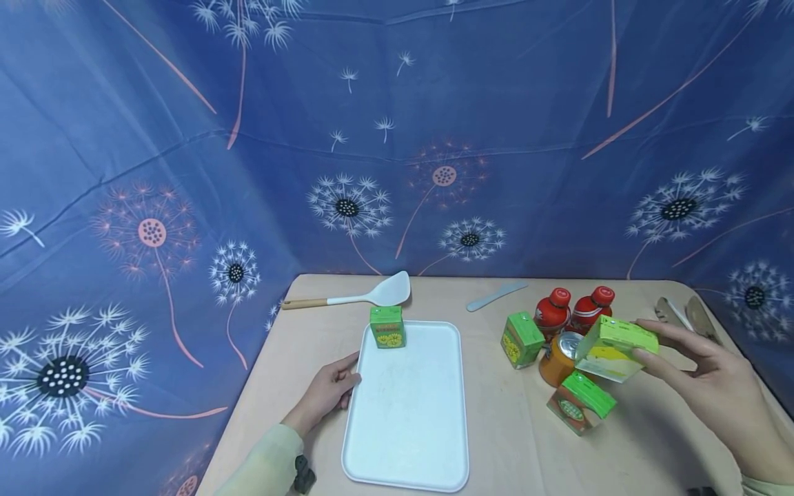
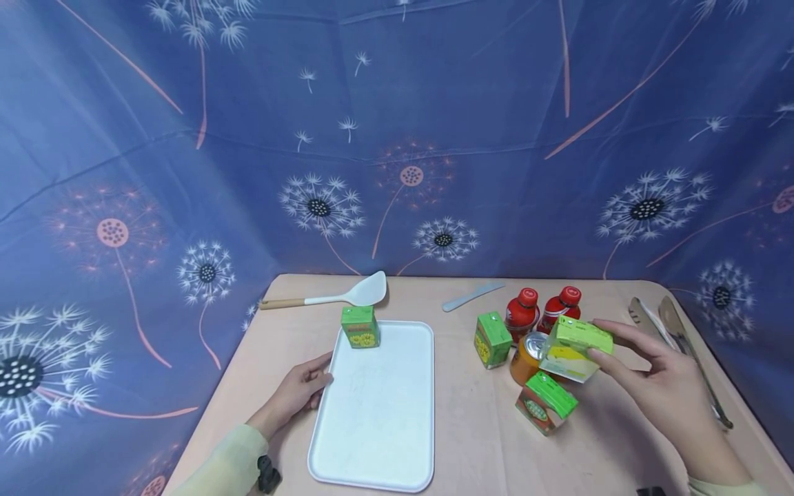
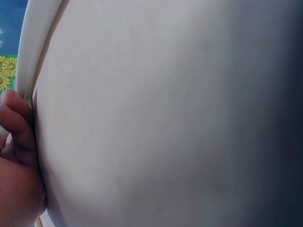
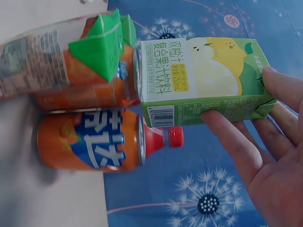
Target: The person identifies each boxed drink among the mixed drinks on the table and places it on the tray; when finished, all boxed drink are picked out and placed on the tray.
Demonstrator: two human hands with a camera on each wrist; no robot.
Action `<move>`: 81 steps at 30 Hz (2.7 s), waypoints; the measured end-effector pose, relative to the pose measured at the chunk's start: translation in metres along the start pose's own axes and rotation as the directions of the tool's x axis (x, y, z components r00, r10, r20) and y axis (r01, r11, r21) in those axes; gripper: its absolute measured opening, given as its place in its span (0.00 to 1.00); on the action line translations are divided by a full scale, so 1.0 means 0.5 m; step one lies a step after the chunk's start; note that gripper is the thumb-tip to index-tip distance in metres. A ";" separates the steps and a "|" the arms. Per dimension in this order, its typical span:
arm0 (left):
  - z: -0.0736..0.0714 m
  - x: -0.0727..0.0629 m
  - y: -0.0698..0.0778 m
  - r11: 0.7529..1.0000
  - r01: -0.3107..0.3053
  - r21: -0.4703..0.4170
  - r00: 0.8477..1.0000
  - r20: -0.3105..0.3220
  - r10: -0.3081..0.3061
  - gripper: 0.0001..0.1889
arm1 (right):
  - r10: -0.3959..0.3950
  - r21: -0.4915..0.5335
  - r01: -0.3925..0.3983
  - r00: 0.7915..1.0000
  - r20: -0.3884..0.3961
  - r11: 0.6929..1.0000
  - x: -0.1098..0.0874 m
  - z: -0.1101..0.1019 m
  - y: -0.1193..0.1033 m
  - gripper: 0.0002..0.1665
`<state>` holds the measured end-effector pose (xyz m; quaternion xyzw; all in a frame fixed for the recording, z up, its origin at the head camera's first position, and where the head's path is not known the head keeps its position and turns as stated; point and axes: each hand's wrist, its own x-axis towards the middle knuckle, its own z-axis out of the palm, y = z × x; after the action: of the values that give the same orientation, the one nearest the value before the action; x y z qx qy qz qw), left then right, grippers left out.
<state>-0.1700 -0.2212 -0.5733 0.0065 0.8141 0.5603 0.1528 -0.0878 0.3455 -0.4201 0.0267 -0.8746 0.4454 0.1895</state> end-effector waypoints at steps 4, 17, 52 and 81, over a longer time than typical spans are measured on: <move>0.000 -0.001 0.000 1.000 -0.003 0.001 1.000 -0.001 0.003 0.31 | -0.003 0.004 0.002 1.000 0.011 1.000 0.007 0.017 -0.004 0.31; 0.000 0.000 -0.003 1.000 -0.015 -0.010 1.000 0.005 0.015 0.30 | -0.077 0.007 0.076 0.995 0.057 0.997 0.028 0.080 -0.041 0.30; 0.001 0.000 -0.003 1.000 0.005 -0.001 1.000 -0.012 -0.005 0.30 | -0.025 0.131 -0.008 0.969 0.246 0.991 0.054 0.281 -0.089 0.28; 0.003 0.001 -0.001 1.000 0.001 -0.005 1.000 -0.013 -0.001 0.30 | -0.065 0.351 -0.060 0.940 0.334 0.934 0.036 0.458 -0.110 0.25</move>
<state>-0.1700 -0.2199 -0.5745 0.0023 0.8138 0.5621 0.1478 -0.1633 0.1341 -0.4930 0.1384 -0.7988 0.5848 0.0283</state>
